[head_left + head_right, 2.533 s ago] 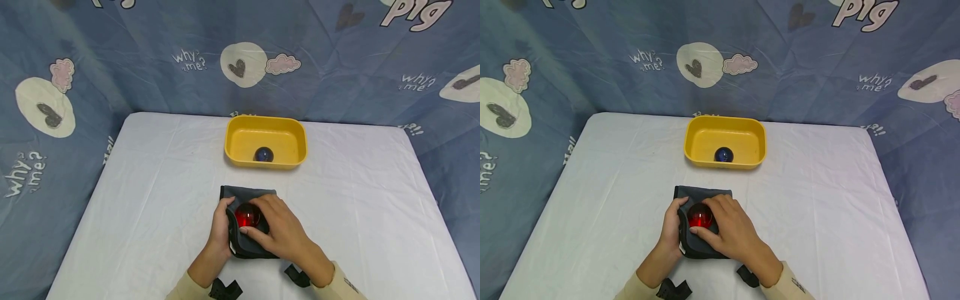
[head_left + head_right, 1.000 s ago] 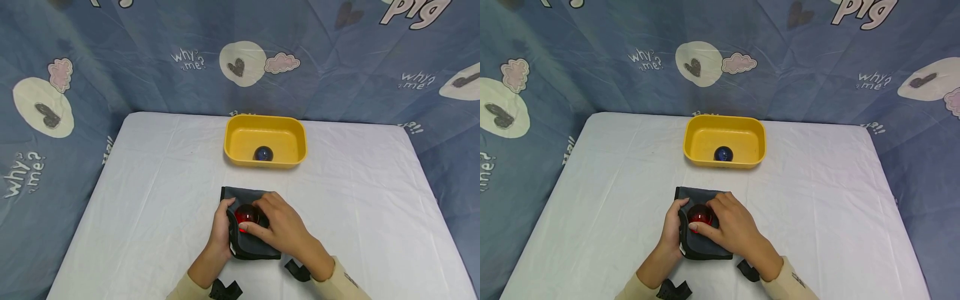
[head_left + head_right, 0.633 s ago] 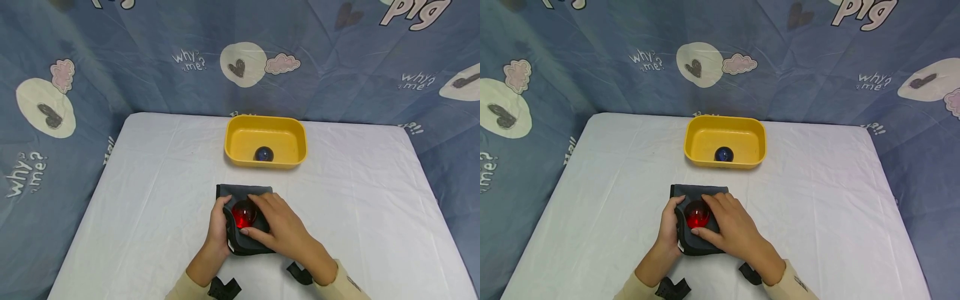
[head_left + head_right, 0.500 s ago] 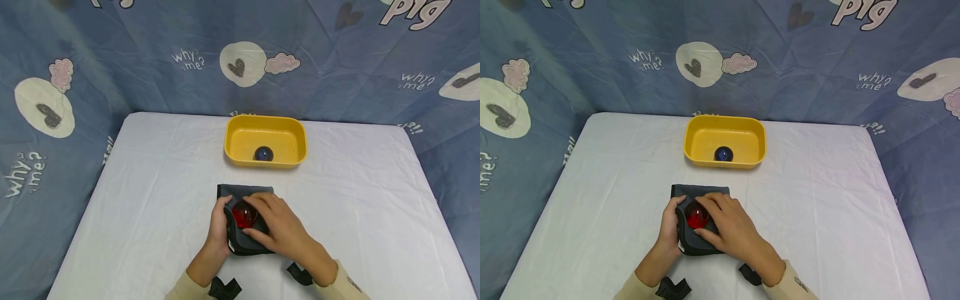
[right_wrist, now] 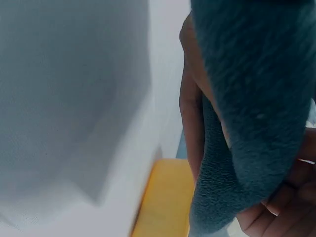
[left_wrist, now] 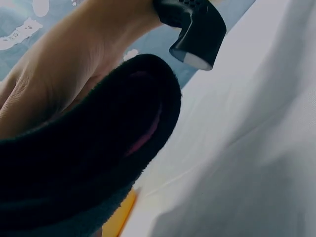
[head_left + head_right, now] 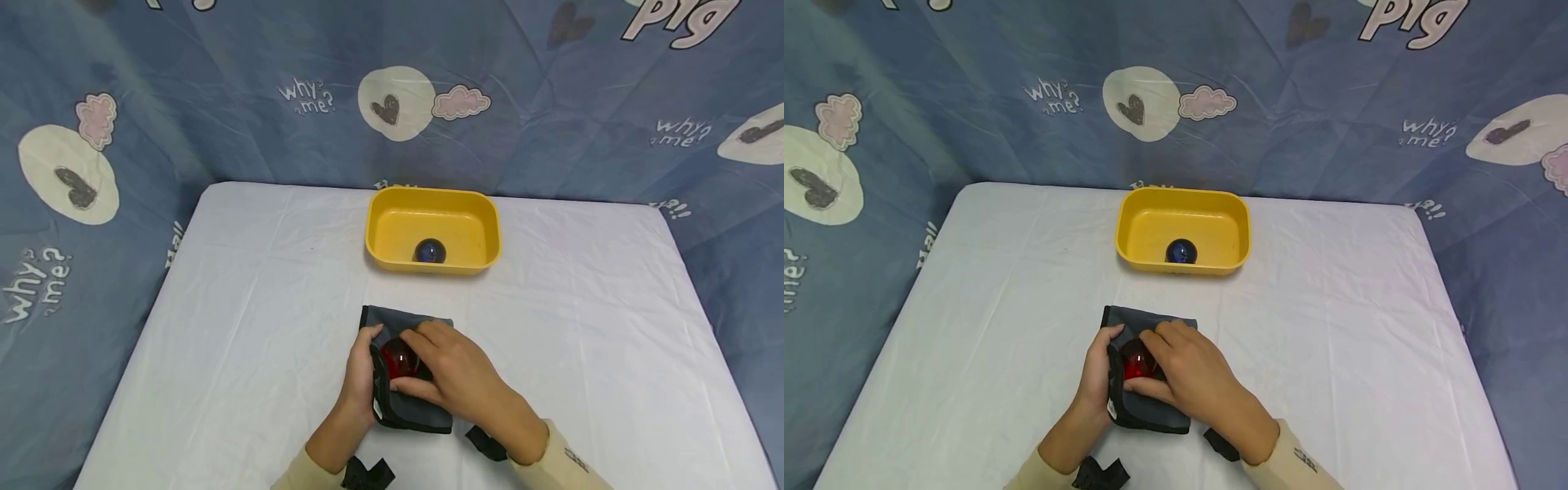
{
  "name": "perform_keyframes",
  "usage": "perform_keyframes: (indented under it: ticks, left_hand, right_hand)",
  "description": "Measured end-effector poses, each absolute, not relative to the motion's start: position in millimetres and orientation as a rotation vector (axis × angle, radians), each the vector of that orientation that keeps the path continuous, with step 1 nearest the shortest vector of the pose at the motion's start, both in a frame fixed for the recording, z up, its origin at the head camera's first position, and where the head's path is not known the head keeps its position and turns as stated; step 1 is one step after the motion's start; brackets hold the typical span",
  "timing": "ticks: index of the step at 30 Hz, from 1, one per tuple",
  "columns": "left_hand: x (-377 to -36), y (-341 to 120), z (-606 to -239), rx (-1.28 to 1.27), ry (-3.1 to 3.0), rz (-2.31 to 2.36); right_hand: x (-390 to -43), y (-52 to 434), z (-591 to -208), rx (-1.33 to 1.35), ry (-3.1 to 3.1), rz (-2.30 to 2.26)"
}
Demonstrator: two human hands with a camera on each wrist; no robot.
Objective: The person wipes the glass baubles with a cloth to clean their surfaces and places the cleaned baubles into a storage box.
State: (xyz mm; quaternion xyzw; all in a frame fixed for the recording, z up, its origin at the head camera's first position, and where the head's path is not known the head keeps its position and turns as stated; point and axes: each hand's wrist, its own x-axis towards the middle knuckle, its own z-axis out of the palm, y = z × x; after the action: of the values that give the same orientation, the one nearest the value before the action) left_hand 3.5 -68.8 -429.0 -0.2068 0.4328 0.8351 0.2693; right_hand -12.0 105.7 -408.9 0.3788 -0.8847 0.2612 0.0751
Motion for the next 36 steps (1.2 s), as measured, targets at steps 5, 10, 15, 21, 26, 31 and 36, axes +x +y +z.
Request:
perform_keyframes:
  ticks: [5,10,15,21,26,31,36]
  left_hand:
    - [4,-65,-429,-0.529,1.105,2.271]
    - [5,-63,-430,-0.489,1.097,2.258]
    - [1,-66,-430,-0.523,1.071,2.276]
    - [-3,-69,-428,-0.516,1.079,2.301]
    - [-1,-69,-427,-0.510,1.067,2.281]
    - [3,-70,-426,-0.511,1.115,2.257]
    - [4,-68,-426,-0.542,1.123,2.258]
  right_hand:
    - [-14,106,-413,1.066,-2.654,0.771]
    - [-15,104,-415,0.986,-2.678,0.769]
    - [-12,103,-417,0.964,-2.739,0.825]
    - [-6,109,-422,1.023,-2.671,0.922]
    - [-4,110,-426,1.067,-2.574,0.920]
    - [-8,108,-422,1.057,-2.595,0.956]
    - [-11,106,-421,1.024,-2.582,0.978]
